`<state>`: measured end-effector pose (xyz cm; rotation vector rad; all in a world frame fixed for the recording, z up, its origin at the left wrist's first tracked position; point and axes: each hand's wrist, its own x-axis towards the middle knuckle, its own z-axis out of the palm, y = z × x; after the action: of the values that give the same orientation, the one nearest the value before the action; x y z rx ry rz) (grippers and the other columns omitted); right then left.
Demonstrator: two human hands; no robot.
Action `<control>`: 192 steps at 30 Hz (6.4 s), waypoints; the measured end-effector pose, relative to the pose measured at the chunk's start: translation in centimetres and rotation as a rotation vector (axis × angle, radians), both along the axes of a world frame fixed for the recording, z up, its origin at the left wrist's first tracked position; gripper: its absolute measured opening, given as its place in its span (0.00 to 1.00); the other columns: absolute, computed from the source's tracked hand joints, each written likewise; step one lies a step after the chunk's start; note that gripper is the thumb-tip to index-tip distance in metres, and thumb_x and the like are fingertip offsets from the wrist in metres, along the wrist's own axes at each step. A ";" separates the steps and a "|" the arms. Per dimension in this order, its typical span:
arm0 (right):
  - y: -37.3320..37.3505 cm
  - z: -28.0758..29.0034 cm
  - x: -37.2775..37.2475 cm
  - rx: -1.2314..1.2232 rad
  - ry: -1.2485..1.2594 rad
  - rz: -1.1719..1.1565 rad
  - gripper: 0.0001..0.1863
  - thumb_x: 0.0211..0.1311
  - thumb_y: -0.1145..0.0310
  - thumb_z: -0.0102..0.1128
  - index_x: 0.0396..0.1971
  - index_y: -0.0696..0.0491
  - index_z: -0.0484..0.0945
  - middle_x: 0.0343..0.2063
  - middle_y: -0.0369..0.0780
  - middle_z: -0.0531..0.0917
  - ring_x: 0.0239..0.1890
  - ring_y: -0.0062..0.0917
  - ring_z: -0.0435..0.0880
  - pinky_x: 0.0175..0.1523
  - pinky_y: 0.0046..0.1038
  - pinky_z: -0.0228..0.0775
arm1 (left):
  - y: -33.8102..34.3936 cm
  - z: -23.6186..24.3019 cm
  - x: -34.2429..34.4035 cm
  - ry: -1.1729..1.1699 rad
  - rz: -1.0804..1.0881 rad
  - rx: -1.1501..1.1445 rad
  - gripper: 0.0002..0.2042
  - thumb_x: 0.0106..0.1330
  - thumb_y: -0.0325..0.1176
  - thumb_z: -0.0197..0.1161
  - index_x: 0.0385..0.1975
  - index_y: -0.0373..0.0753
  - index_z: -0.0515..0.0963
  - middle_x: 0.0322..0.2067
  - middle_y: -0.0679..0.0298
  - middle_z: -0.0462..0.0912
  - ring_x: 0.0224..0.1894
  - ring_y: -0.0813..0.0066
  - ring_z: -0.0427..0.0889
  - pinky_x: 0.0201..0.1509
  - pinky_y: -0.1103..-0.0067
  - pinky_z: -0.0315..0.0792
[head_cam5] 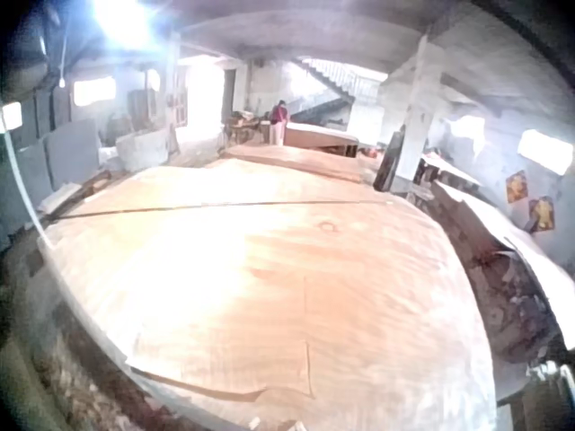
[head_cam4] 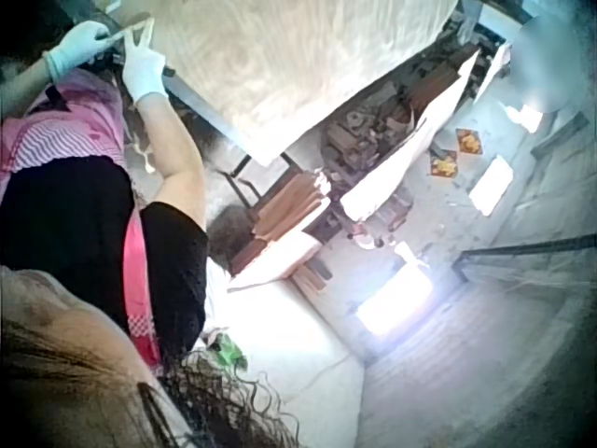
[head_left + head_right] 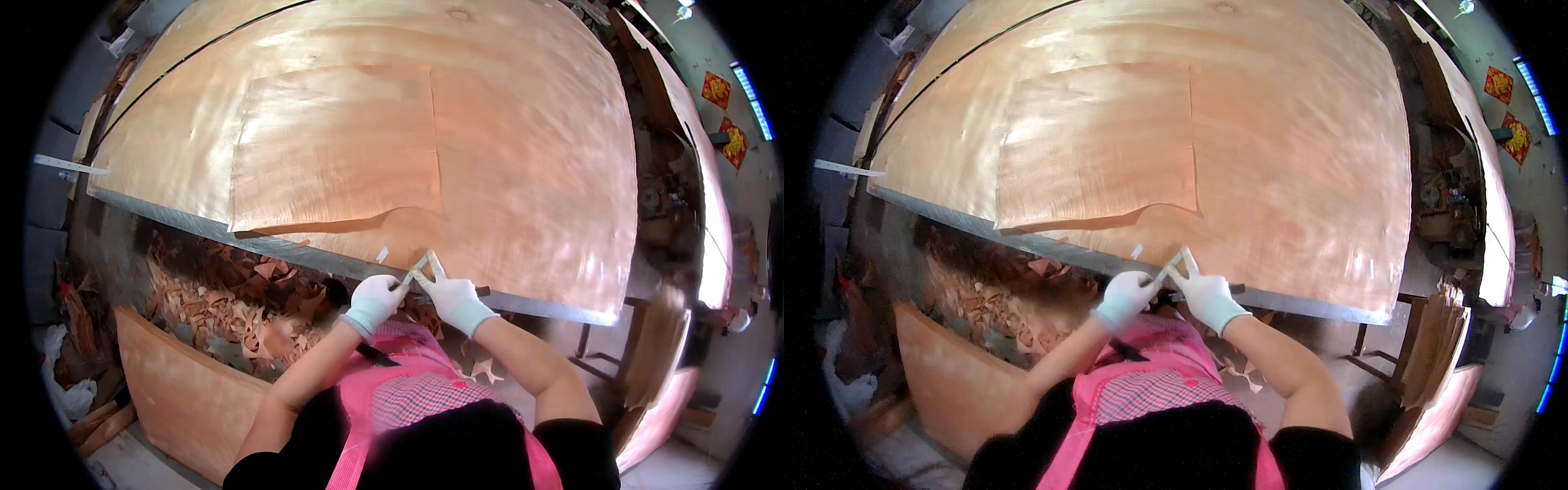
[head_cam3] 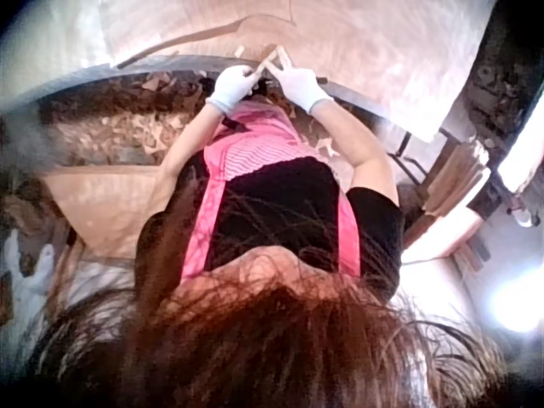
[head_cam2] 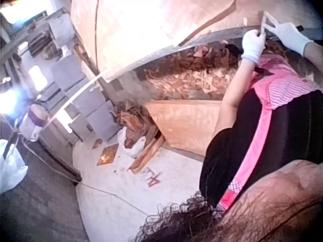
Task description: The person prepares veneer sheets by aligning them against a template on a large workbench, using a utility knife to trim the edges and cut out specific shapes from the wood surface.
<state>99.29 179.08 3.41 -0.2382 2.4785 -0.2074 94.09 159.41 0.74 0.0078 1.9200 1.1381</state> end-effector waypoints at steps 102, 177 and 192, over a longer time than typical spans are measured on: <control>-104.2 -4.6 -69.2 -1.200 0.174 -1.782 0.24 0.72 0.47 0.51 0.47 0.54 0.81 0.35 0.38 0.85 0.19 0.18 0.70 0.22 0.21 0.61 | -120.0 -0.9 -79.3 1.110 -0.170 -0.213 0.15 0.54 0.37 0.72 0.40 0.43 0.80 0.42 0.61 0.82 0.48 0.60 0.79 0.74 0.58 0.50; -98.4 4.7 -79.2 0.233 -0.101 0.384 0.25 0.64 0.56 0.52 0.63 0.29 0.67 0.29 0.40 0.86 0.31 0.38 0.87 0.35 0.38 0.77 | -105.8 -2.1 -77.2 0.758 0.001 -0.408 0.36 0.51 0.49 0.76 0.57 0.38 0.70 0.53 0.54 0.70 0.56 0.59 0.72 0.61 0.73 0.71; -105.5 2.2 -82.1 0.036 0.131 0.446 0.32 0.60 0.58 0.57 0.66 0.32 0.63 0.28 0.43 0.83 0.28 0.41 0.85 0.36 0.40 0.76 | -106.1 -2.4 -77.5 0.739 -0.014 -0.430 0.41 0.48 0.54 0.76 0.59 0.37 0.68 0.53 0.54 0.70 0.58 0.61 0.70 0.62 0.75 0.70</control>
<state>17.19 73.54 5.61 -0.7983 2.4782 0.0429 16.57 53.29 -1.65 0.2344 2.7833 0.7318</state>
